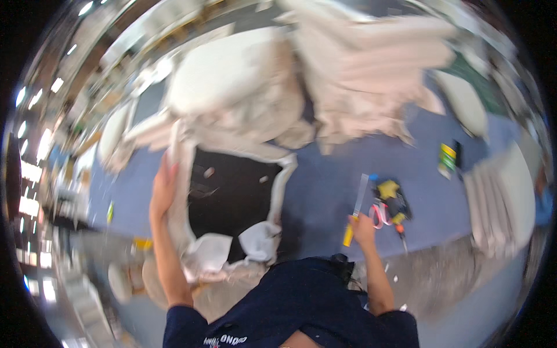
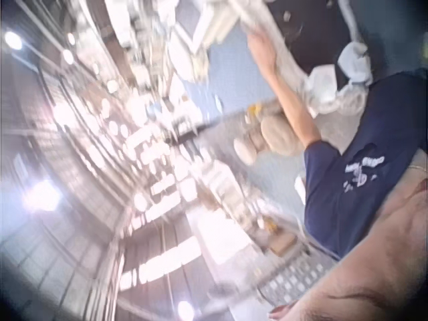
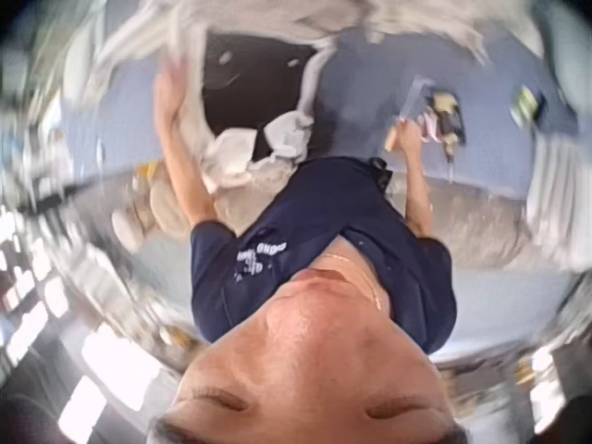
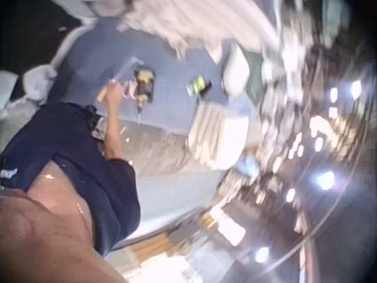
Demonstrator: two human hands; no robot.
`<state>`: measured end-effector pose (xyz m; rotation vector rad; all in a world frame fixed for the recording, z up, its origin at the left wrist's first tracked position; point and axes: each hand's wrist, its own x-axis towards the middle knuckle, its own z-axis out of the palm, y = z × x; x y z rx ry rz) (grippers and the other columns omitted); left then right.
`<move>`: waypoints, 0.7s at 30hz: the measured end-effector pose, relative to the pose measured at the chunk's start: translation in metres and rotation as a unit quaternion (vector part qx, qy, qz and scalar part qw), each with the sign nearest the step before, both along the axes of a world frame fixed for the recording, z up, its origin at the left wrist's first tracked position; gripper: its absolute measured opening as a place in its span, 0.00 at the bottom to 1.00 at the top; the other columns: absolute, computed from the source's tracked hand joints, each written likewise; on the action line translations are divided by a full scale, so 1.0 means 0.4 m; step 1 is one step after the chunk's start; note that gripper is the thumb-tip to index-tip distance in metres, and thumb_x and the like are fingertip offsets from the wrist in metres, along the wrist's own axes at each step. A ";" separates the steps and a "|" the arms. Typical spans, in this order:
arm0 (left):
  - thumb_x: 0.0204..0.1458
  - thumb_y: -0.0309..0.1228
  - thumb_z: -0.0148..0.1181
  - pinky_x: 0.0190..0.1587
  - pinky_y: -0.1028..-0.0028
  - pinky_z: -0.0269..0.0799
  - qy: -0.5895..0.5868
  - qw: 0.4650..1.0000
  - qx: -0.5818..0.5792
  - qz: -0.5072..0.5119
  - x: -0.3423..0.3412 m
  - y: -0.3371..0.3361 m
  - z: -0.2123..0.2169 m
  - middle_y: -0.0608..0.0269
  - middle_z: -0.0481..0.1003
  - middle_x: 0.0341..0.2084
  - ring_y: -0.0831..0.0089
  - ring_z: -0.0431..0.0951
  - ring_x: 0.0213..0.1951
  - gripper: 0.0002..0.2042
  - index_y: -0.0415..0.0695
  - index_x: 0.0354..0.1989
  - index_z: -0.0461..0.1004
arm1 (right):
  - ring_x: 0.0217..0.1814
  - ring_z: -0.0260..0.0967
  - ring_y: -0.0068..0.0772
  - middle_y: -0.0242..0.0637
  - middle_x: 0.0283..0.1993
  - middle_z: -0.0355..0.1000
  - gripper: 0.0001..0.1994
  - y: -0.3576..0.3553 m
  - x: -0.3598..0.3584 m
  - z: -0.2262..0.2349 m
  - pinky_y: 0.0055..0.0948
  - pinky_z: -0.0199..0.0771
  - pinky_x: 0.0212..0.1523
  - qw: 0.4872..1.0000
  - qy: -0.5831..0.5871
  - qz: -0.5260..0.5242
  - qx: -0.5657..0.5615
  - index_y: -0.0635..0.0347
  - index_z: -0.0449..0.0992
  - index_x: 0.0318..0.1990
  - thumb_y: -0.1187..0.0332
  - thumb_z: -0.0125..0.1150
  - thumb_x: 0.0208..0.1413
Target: The person wraps fabric around cushion foam pieces, folds and tucks the edges, and secures them using a staple gun. They also use scissors to trim excess fabric and a screwdriver to adjust or remove staples. The process is repeated for multiple cushion pieces on a workbench.
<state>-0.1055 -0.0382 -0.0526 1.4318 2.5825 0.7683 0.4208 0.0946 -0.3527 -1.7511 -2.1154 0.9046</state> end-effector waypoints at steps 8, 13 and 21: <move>0.68 0.36 0.50 0.69 0.56 0.58 0.004 0.993 -0.025 -0.114 0.260 -0.042 0.128 0.33 0.62 0.68 0.40 0.63 0.68 0.29 0.31 0.72 0.56 | 0.60 0.67 0.50 0.46 0.55 0.69 0.26 0.142 0.121 -0.052 0.46 0.70 0.59 0.937 -0.203 -0.143 0.244 0.59 0.73 0.58 0.69 0.63 0.49; 0.68 0.37 0.50 0.70 0.59 0.57 -0.030 0.974 -0.061 -0.215 0.337 0.095 0.156 0.35 0.64 0.67 0.45 0.64 0.69 0.29 0.31 0.71 0.57 | 0.60 0.67 0.49 0.46 0.54 0.68 0.31 0.134 0.177 -0.058 0.48 0.72 0.56 0.954 -0.231 -0.123 0.146 0.56 0.64 0.66 0.68 0.63 0.52; 0.71 0.42 0.46 0.67 0.65 0.59 -0.106 0.933 0.007 -0.343 0.180 0.393 0.006 0.46 0.69 0.63 0.56 0.68 0.65 0.26 0.36 0.69 0.62 | 0.59 0.75 0.52 0.47 0.56 0.75 0.36 0.285 0.292 0.040 0.49 0.76 0.58 0.990 -0.133 0.036 -0.023 0.46 0.63 0.71 0.70 0.65 0.52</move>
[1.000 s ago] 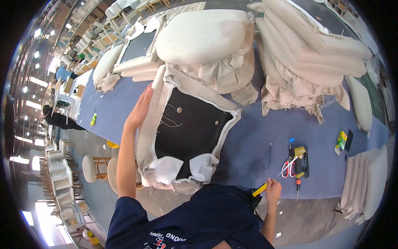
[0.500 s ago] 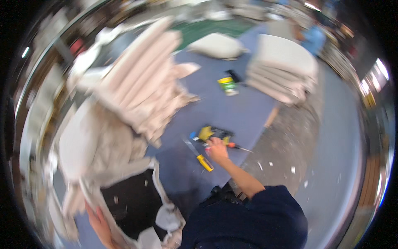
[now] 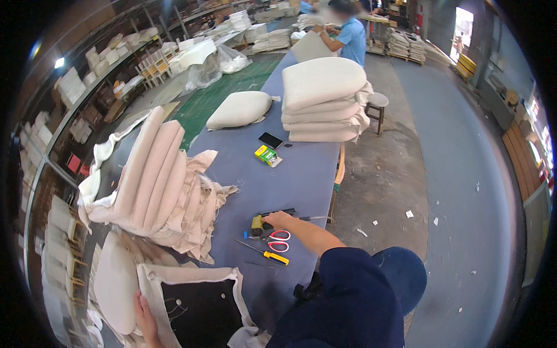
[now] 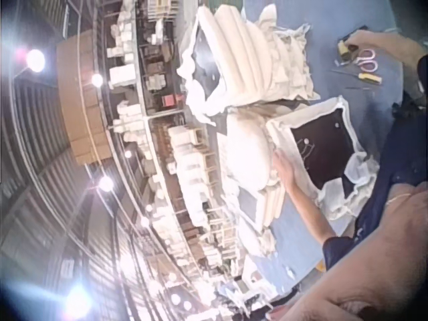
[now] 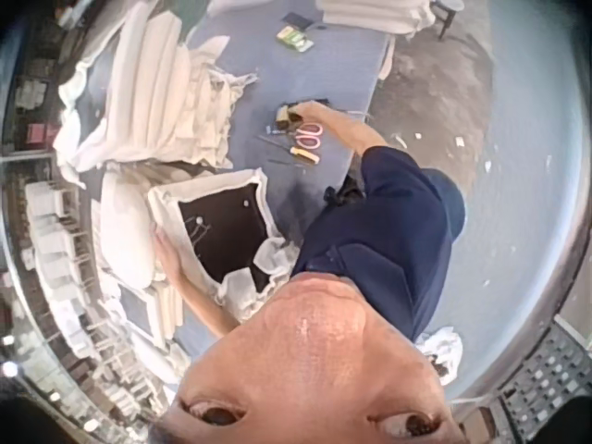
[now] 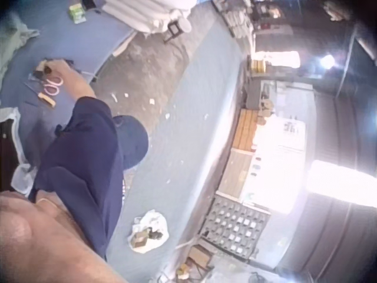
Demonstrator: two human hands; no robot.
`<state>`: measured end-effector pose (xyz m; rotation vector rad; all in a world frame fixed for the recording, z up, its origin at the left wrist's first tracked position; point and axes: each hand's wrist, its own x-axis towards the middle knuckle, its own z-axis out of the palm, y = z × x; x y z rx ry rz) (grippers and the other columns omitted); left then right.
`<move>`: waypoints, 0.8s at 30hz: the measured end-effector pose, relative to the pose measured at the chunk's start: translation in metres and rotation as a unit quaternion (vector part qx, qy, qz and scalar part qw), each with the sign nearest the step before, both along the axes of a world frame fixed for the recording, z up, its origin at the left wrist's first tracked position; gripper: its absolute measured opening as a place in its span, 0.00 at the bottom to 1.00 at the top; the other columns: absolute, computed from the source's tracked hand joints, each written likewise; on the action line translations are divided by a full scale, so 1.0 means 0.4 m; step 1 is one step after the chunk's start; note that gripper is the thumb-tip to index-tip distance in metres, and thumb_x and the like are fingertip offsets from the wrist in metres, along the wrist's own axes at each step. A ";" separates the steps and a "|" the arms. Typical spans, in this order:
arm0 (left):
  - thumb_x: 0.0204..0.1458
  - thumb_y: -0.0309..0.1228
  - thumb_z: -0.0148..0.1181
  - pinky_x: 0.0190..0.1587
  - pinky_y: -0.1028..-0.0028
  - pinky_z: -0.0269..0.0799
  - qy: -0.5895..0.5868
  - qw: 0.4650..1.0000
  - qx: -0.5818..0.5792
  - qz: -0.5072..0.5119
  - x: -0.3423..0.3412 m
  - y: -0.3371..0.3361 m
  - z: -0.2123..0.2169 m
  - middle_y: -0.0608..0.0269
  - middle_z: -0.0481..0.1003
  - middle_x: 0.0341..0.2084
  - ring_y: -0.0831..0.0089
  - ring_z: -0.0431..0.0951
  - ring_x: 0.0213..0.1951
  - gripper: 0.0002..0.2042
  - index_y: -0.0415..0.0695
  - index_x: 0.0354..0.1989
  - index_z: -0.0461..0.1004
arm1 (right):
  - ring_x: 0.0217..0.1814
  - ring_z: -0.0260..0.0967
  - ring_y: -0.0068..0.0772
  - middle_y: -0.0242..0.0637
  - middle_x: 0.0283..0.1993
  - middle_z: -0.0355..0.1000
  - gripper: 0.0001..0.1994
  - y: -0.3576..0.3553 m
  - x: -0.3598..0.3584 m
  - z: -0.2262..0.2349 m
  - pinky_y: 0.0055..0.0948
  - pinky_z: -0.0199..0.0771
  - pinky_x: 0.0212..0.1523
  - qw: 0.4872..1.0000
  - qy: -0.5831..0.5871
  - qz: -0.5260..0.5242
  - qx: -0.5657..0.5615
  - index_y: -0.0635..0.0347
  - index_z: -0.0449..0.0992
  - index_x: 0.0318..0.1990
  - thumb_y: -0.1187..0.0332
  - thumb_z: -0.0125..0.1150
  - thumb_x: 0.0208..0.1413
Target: The person wraps fabric around cushion foam pieces, folds and tucks the edges, and secures them using a staple gun. They also use scissors to trim excess fabric and a screwdriver to adjust or remove staples. The process is repeated for multiple cushion pieces on a workbench.
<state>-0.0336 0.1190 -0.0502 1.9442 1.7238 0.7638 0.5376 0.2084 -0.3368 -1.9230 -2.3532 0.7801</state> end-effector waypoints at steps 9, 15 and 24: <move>0.67 0.37 0.54 0.67 0.58 0.61 0.067 0.986 -0.100 0.115 -0.067 -0.090 0.008 0.40 0.62 0.70 0.48 0.66 0.67 0.28 0.35 0.71 0.60 | 0.45 0.79 0.59 0.54 0.41 0.80 0.30 -0.344 -0.105 0.197 0.49 0.79 0.49 0.941 0.237 -0.239 0.037 0.55 0.77 0.57 0.51 0.72 0.48; 0.67 0.38 0.53 0.66 0.59 0.61 0.050 0.990 -0.100 0.086 -0.116 -0.081 -0.015 0.44 0.62 0.70 0.51 0.66 0.67 0.27 0.37 0.71 0.61 | 0.47 0.79 0.54 0.56 0.42 0.79 0.30 -0.476 -0.225 0.204 0.45 0.78 0.47 0.933 0.270 -0.234 -0.044 0.70 0.76 0.47 0.51 0.74 0.47; 0.72 0.45 0.39 0.75 0.67 0.43 -0.031 0.998 -0.046 0.029 0.092 -0.134 0.068 0.52 0.58 0.73 0.64 0.54 0.75 0.29 0.40 0.74 0.57 | 0.44 0.76 0.49 0.53 0.37 0.75 0.24 -0.353 -0.452 0.529 0.43 0.75 0.43 0.851 0.523 -0.024 0.046 0.68 0.77 0.42 0.58 0.78 0.46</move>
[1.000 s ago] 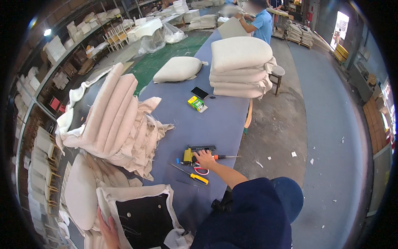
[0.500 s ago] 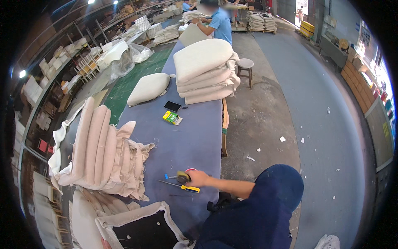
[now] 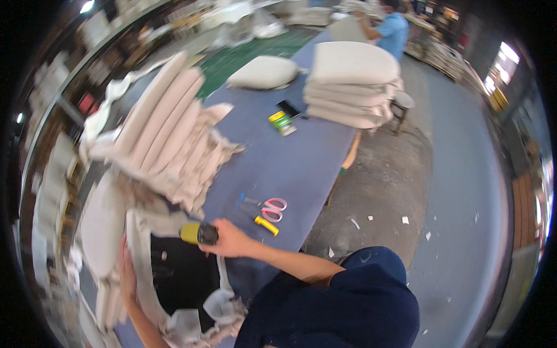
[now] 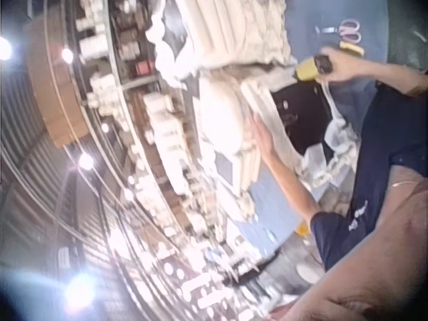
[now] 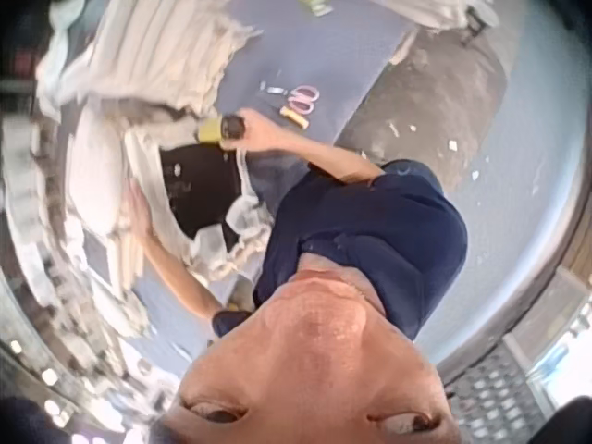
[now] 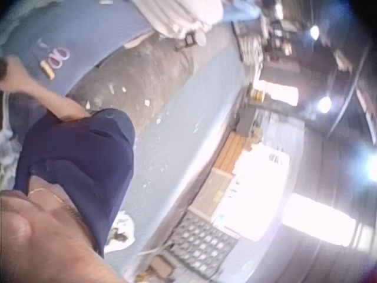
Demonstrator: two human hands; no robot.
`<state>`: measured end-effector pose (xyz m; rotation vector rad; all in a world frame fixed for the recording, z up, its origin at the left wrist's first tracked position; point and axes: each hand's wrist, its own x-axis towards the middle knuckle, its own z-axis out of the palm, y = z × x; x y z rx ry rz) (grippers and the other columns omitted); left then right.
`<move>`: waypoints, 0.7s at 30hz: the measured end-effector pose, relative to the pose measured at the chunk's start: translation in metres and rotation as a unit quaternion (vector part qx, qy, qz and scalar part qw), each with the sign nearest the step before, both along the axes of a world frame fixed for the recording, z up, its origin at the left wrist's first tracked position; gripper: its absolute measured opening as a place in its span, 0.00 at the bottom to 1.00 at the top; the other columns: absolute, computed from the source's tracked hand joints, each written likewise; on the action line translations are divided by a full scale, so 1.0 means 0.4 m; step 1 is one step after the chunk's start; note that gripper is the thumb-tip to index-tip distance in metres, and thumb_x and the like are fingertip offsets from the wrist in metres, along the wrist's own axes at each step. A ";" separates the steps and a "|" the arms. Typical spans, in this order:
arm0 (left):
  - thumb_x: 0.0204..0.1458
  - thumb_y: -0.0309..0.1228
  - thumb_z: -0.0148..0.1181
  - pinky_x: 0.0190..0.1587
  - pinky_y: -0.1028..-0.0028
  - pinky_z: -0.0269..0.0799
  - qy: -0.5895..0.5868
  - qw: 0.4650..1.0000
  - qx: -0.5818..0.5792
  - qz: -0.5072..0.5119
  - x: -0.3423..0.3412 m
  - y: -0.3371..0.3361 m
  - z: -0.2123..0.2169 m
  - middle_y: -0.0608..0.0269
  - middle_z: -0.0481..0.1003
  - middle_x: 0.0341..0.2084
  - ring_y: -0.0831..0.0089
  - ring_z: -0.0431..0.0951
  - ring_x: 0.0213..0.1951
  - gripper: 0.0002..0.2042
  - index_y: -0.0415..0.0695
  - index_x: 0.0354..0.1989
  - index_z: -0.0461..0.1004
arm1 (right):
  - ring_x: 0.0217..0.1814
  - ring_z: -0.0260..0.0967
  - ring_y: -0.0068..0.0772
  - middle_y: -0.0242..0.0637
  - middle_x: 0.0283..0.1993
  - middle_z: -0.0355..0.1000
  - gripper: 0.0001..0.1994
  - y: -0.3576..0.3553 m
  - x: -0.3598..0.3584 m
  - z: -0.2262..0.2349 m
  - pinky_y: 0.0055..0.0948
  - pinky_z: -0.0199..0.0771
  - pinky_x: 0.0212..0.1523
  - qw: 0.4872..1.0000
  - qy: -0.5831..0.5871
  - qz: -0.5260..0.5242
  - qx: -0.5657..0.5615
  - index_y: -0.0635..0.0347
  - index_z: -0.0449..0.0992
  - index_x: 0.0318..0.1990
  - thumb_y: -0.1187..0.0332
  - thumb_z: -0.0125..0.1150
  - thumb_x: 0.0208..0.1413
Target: The person wraps fabric around cushion foam pieces, folds and tucks the edges, and secures them using a staple gun. They also use scissors to trim excess fabric and a screwdriver to adjust or remove staples. The process is repeated for multiple cushion pieces on a workbench.
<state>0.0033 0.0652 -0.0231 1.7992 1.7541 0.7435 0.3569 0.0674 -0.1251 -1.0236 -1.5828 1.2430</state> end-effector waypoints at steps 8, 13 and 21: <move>0.73 0.41 0.41 0.75 0.67 0.47 -0.044 0.989 0.089 -0.108 0.052 0.018 -0.047 0.54 0.60 0.73 0.64 0.56 0.74 0.26 0.40 0.74 0.57 | 0.45 0.78 0.32 0.43 0.49 0.79 0.22 -0.005 -0.123 0.047 0.31 0.76 0.48 0.991 0.132 -0.002 0.018 0.66 0.76 0.49 0.64 0.76 0.52; 0.73 0.46 0.38 0.72 0.65 0.55 -0.031 0.995 0.064 -0.068 0.066 -0.002 -0.037 0.54 0.64 0.70 0.57 0.65 0.70 0.26 0.50 0.76 0.55 | 0.28 0.68 0.16 0.28 0.32 0.75 0.12 -0.012 -0.136 0.074 0.23 0.66 0.29 0.989 0.113 0.080 0.057 0.63 0.80 0.47 0.73 0.71 0.56; 0.73 0.46 0.38 0.70 0.63 0.58 -0.041 0.997 0.050 -0.050 0.093 -0.012 -0.019 0.53 0.66 0.69 0.57 0.68 0.67 0.26 0.53 0.76 0.56 | 0.41 0.78 0.25 0.35 0.40 0.81 0.13 0.008 -0.175 0.041 0.29 0.76 0.47 0.995 0.074 0.065 0.000 0.63 0.81 0.44 0.71 0.74 0.52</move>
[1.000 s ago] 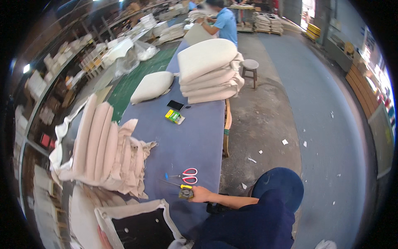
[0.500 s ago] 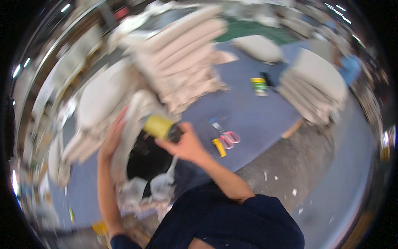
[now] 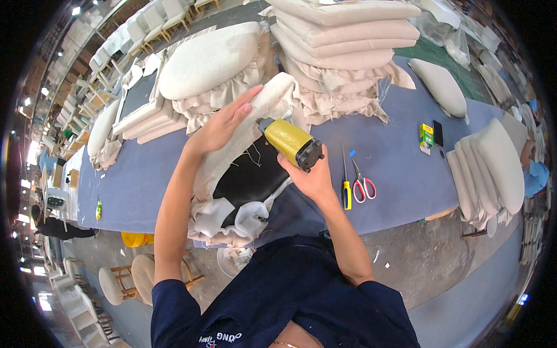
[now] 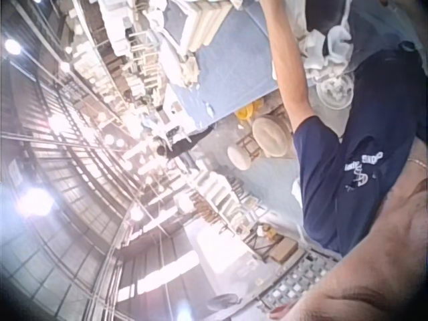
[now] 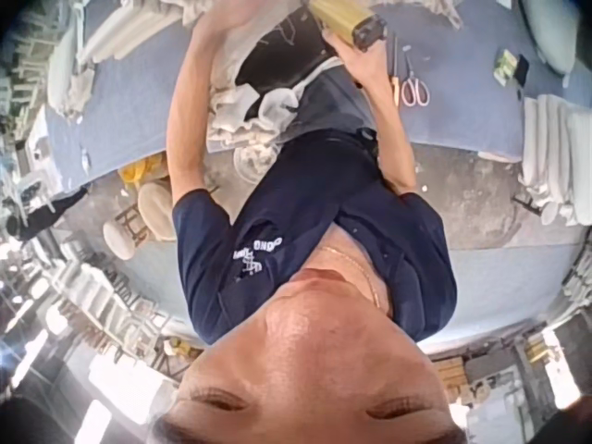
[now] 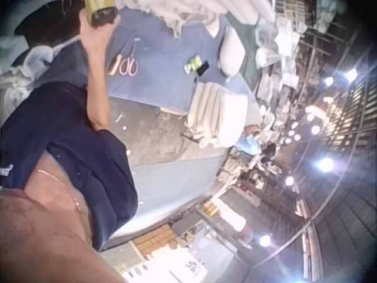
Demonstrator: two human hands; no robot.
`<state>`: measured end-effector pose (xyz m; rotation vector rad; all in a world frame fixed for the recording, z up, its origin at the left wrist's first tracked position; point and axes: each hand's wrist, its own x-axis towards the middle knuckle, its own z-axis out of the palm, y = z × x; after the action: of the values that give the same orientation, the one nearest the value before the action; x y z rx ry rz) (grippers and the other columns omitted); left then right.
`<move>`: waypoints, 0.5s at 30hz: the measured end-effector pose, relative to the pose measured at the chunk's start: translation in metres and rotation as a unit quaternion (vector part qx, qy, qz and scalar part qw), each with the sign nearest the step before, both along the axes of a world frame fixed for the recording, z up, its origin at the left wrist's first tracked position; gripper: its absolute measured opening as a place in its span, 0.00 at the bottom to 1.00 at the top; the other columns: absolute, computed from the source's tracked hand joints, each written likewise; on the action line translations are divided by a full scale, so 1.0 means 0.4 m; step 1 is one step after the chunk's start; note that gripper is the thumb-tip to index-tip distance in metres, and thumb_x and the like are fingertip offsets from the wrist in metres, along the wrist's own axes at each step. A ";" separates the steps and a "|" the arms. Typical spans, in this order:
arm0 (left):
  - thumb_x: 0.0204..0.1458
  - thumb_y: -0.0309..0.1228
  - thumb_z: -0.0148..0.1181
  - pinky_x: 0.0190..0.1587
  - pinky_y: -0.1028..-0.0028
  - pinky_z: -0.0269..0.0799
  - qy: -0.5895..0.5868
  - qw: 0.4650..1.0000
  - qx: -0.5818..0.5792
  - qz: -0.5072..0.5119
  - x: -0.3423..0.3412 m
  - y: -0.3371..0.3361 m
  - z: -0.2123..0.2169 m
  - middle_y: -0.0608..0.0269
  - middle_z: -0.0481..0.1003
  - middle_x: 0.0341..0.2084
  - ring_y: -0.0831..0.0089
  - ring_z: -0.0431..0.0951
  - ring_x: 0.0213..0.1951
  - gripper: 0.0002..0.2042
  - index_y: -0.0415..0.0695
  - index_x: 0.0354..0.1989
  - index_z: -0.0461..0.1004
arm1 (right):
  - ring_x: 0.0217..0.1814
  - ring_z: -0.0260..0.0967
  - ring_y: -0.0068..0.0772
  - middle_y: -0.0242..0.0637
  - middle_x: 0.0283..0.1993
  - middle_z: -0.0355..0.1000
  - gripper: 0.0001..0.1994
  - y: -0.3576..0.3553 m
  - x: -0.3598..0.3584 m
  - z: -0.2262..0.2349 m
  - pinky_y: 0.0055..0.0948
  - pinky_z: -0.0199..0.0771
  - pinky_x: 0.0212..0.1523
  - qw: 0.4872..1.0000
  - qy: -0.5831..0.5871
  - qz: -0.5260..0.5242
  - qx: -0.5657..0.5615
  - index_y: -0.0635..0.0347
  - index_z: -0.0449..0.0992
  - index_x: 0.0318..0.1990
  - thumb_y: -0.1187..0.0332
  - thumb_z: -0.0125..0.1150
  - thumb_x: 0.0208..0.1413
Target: The person wraps fabric around cushion foam pieces, folds and tucks the edges, and secures them using a staple gun. They also use scissors to trim excess fabric and a screwdriver to adjust or remove staples. The process is repeated for multiple cushion pieces on a workbench.
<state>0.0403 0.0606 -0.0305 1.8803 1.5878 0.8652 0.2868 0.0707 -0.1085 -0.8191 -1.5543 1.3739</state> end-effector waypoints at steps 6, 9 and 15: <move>0.73 0.44 0.38 0.73 0.65 0.52 0.025 0.998 -0.058 0.016 0.041 0.001 0.034 0.54 0.61 0.72 0.60 0.59 0.73 0.27 0.45 0.76 0.54 | 0.47 0.77 0.32 0.38 0.43 0.81 0.16 0.020 0.008 -0.052 0.34 0.73 0.53 0.994 -0.069 -0.016 0.085 0.61 0.81 0.46 0.66 0.75 0.51; 0.73 0.43 0.39 0.73 0.63 0.53 0.068 0.997 -0.020 0.018 0.031 -0.002 0.033 0.51 0.61 0.71 0.57 0.60 0.72 0.27 0.45 0.75 0.54 | 0.53 0.73 0.36 0.40 0.46 0.80 0.18 0.033 -0.007 -0.100 0.37 0.68 0.59 0.990 -0.098 -0.018 0.104 0.59 0.81 0.46 0.61 0.77 0.50; 0.69 0.40 0.49 0.72 0.62 0.53 0.023 0.999 -0.026 -0.006 -0.020 -0.116 0.037 0.47 0.64 0.67 0.53 0.61 0.70 0.30 0.41 0.75 0.53 | 0.48 0.79 0.29 0.37 0.49 0.81 0.19 0.067 0.159 -0.050 0.30 0.77 0.53 0.993 -0.094 0.004 -0.076 0.64 0.79 0.51 0.68 0.75 0.53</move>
<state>0.0324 0.0142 -0.0158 1.8844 1.6100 0.7736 0.3503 0.0975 -0.1286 -1.0625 -1.6112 1.4688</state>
